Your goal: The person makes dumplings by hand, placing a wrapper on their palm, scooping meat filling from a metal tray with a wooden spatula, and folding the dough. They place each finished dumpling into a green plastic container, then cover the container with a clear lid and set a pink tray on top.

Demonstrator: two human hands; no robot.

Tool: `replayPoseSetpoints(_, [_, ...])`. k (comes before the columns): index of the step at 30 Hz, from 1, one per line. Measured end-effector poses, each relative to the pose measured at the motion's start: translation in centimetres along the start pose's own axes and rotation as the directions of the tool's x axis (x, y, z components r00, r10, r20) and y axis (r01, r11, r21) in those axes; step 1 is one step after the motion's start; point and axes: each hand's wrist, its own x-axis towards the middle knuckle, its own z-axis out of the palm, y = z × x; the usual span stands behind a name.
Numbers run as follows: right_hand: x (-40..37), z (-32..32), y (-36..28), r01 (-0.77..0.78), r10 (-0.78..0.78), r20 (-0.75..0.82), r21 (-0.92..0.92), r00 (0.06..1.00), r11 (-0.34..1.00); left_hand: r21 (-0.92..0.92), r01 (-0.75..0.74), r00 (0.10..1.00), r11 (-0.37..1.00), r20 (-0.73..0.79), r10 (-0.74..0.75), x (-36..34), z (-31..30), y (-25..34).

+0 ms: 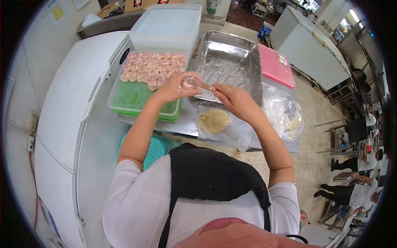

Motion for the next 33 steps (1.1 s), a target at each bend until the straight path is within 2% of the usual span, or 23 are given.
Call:
replayPoseSetpoints(2, [0.7, 2.4, -1.3, -0.118, 0.115, 0.047, 0.057, 0.992, 0.991, 0.168, 0.215, 0.969, 0.962, 0.089, -0.232, -0.8, -1.8, 0.1])
replayPoseSetpoints(3, [0.7, 3.2, -0.6, -0.116, 0.116, 0.022, 0.026, 0.993, 0.993, 0.113, 0.338, 0.933, 0.934, 0.094, -0.349, -1.3, -2.8, 0.0])
replayPoseSetpoints(4, [0.7, 3.3, -0.6, -0.103, 0.102, 0.032, 0.030, 0.994, 0.994, 0.113, 0.347, 0.931, 0.931, 0.078, -0.356, -2.1, -4.0, -0.7])
replayPoseSetpoints(6, [-0.2, 3.6, -0.6, -0.150, 0.155, -0.045, 0.098, 0.987, 0.984, 0.163, 0.188, 0.977, 0.969, 0.065, -0.201, -4.0, -6.9, -2.6])
replayPoseSetpoints(7, [-0.9, 3.9, -0.1, -0.149, 0.154, -0.042, 0.099, 0.987, 0.984, 0.193, 0.250, 0.965, 0.949, 0.035, -0.261, -5.0, -8.4, -3.4])
replayPoseSetpoints(8, [-1.9, 4.4, 0.9, -0.195, 0.206, -0.080, 0.126, 0.975, 0.973, 0.190, 0.251, 0.964, 0.949, 0.036, -0.262, -6.1, -10.1, -4.7])
replayPoseSetpoints(10, [-4.0, 5.1, 2.6, -0.249, 0.268, -0.116, 0.156, 0.956, 0.956, 0.333, 0.356, 0.934, 0.873, -0.153, -0.322, -8.2, -13.1, -7.5])
replayPoseSetpoints(11, [-5.1, 5.5, 3.3, -0.330, 0.362, -0.139, 0.210, 0.922, 0.920, 0.332, 0.358, 0.933, 0.872, -0.146, -0.328, -9.3, -13.8, -8.6])
replayPoseSetpoints(12, [-5.8, 5.6, 3.4, -0.405, 0.454, -0.156, 0.267, 0.877, 0.875, 0.470, 0.329, 0.944, 0.819, -0.200, -0.264, -10.2, -14.3, -9.3])
replayPoseSetpoints(13, [-6.5, 5.6, 3.5, -0.412, 0.461, -0.152, 0.271, 0.874, 0.870, 0.598, 0.301, 0.951, 0.743, -0.242, -0.191, -10.9, -14.6, -9.9])
replayPoseSetpoints(14, [-7.0, 5.4, 3.5, -0.468, 0.540, -0.126, 0.363, 0.832, 0.806, 0.598, 0.304, 0.951, 0.742, -0.237, -0.198, -11.1, -14.5, -10.8])
replayPoseSetpoints(15, [-7.2, 5.3, 3.4, -0.515, 0.611, -0.093, 0.449, 0.786, 0.730, 0.616, 0.237, 0.968, 0.751, -0.212, -0.131, -10.8, -14.2, -11.0])
replayPoseSetpoints(16, [-7.3, 5.2, 3.3, -0.519, 0.614, -0.088, 0.451, 0.784, 0.726, 0.633, 0.169, 0.980, 0.756, -0.188, -0.062, -10.6, -13.8, -11.1])
replayPoseSetpoints(17, [-7.2, 5.1, 3.2, -0.540, 0.645, -0.070, 0.484, 0.761, 0.689, 0.633, 0.171, 0.980, 0.755, -0.186, -0.066, -10.3, -13.2, -11.2])
replayPoseSetpoints(18, [-7.2, 5.0, 3.2, -0.559, 0.674, -0.051, 0.515, 0.737, 0.650, 0.548, 0.273, 0.958, 0.791, -0.225, -0.175, -9.8, -12.3, -10.7])
replayPoseSetpoints(19, [-7.2, 5.2, 3.6, -0.529, 0.655, -0.076, 0.522, 0.752, 0.669, 0.455, 0.373, 0.925, 0.809, -0.252, -0.285, -9.6, -11.8, -10.4])
replayPoseSetpoints(23, [-6.8, 4.9, 3.7, -0.513, 0.654, -0.122, 0.522, 0.746, 0.682, 0.476, 0.361, 0.924, 0.802, -0.297, -0.239, -9.9, -10.7, -11.5])
replayPoseSetpoints(25, [-6.9, 4.6, 3.9, -0.556, 0.687, -0.070, 0.532, 0.723, 0.639, 0.411, 0.467, 0.880, 0.783, -0.307, -0.363, -9.7, -10.8, -10.9])
replayPoseSetpoints(29, [-7.7, 4.7, 6.0, -0.557, 0.652, -0.040, 0.482, 0.757, 0.676, 0.466, 0.453, 0.890, 0.760, -0.283, -0.357, -8.6, -10.5, -11.6])
replayPoseSetpoints(31, [-7.8, 4.7, 6.8, -0.487, 0.548, -0.115, 0.334, 0.829, 0.807, 0.435, 0.427, 0.886, 0.793, -0.378, -0.270, -8.2, -9.5, -10.7])
replayPoseSetpoints(33, [-7.7, 4.1, 7.3, -0.505, 0.550, -0.095, 0.294, 0.830, 0.812, 0.456, 0.429, 0.888, 0.780, -0.371, -0.272, -8.0, -9.1, -10.1])
